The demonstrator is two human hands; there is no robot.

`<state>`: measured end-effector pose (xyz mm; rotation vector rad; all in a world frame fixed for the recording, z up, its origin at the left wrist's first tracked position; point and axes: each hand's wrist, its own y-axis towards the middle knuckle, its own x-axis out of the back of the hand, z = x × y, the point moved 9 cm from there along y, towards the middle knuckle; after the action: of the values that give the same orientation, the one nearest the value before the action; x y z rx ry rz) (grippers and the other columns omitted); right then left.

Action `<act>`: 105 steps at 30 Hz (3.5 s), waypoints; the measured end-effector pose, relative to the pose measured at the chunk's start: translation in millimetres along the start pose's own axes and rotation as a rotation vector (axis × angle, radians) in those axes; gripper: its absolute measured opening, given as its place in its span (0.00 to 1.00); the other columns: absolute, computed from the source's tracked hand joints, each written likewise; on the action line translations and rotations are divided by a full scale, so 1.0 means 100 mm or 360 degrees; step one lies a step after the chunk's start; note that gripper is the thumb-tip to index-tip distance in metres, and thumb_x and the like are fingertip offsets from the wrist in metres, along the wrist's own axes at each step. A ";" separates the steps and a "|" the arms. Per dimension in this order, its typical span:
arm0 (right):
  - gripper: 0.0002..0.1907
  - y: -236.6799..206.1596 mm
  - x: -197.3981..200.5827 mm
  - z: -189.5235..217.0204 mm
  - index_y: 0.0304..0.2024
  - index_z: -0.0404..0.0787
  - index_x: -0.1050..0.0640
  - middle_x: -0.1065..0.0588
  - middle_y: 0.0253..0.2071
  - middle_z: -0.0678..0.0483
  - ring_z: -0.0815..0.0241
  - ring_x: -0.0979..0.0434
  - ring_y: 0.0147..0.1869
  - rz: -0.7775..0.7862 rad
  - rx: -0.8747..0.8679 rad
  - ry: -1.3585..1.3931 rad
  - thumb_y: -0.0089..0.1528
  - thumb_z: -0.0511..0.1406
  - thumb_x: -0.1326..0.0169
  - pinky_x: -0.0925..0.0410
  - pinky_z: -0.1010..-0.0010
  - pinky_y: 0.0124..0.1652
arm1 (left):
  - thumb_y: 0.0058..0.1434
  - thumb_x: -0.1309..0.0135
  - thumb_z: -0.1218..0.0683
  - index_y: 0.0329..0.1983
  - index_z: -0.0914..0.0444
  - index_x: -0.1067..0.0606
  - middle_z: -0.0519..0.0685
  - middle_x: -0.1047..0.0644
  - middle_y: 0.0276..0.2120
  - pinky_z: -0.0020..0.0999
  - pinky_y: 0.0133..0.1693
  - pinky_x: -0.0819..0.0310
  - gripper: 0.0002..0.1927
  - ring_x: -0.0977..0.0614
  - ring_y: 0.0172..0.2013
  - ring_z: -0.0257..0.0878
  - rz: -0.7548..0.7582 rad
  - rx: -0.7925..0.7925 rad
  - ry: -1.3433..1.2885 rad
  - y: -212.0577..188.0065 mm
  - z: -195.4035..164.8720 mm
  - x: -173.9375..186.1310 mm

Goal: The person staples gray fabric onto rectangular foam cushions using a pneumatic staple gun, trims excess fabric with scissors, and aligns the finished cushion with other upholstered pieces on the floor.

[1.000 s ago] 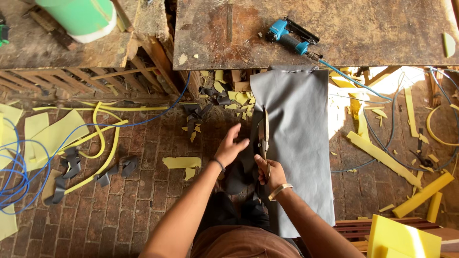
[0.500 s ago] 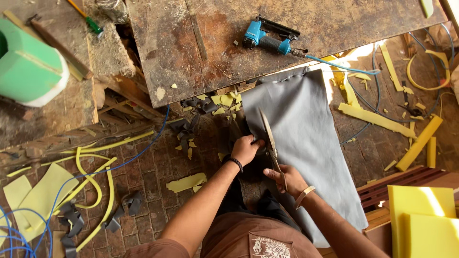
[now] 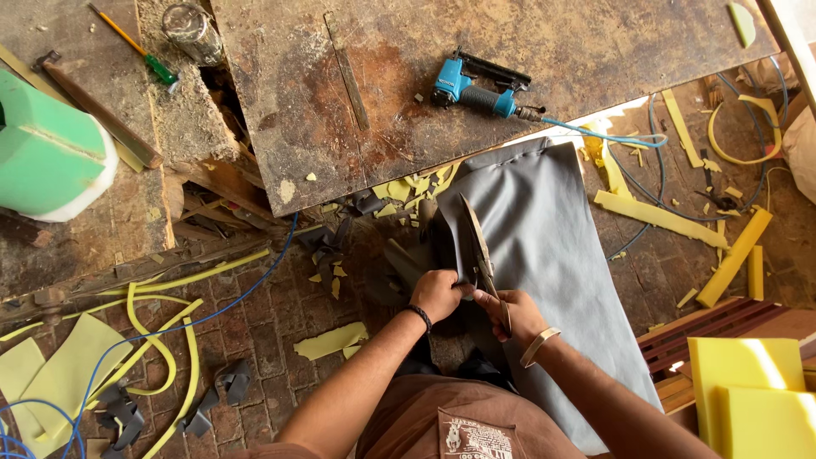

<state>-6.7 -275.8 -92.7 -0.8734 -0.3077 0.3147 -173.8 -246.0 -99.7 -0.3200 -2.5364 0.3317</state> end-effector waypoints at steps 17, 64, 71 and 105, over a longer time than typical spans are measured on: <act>0.26 0.48 -0.01 0.75 0.21 0.41 0.28 0.33 0.17 0.57 0.63 0.33 0.18 0.0075 0.0147 0.0143 0.56 0.53 0.35 0.39 0.70 0.19 | 0.55 0.36 0.48 0.34 0.61 0.17 0.57 0.18 0.32 0.46 0.40 0.22 0.13 0.16 0.35 0.54 -0.0023 -0.0164 0.0079 -0.33 0.10 0.03; 0.21 0.87 1.64 2.98 0.54 0.54 0.20 0.25 0.48 0.51 0.49 0.28 0.55 -0.1005 0.0908 -0.2296 0.57 0.36 0.41 0.31 0.56 0.49 | 0.59 0.38 0.54 0.42 0.61 0.19 0.48 0.16 0.36 0.31 0.39 0.17 0.10 0.13 0.34 0.37 -0.0185 -0.0038 -0.0458 -0.33 -0.04 0.51; 0.22 -0.43 2.19 1.68 0.52 0.52 0.21 0.25 0.47 0.51 0.48 0.26 0.55 -0.0893 0.1164 -0.1892 0.55 0.35 0.36 0.30 0.56 0.51 | 0.54 0.35 0.39 0.55 0.61 0.22 0.60 0.25 0.58 0.50 0.64 0.36 0.31 0.27 0.62 0.55 0.0328 -0.1120 0.0289 -1.08 -1.73 -1.52; 0.18 -1.98 2.40 -1.82 0.49 0.46 0.19 0.21 0.58 0.56 0.53 0.21 0.61 0.0012 0.1852 -0.1227 0.57 0.27 0.45 0.27 0.65 0.54 | 0.56 0.47 0.66 0.42 0.62 0.22 0.52 0.22 0.45 0.46 0.50 0.27 0.12 0.22 0.49 0.53 -0.1029 -0.0282 0.0457 -2.59 -1.98 -2.66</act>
<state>310.2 -427.9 -15.3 0.4315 -0.7250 0.7313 113.1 -534.6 7.7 0.3653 -2.2355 -0.1782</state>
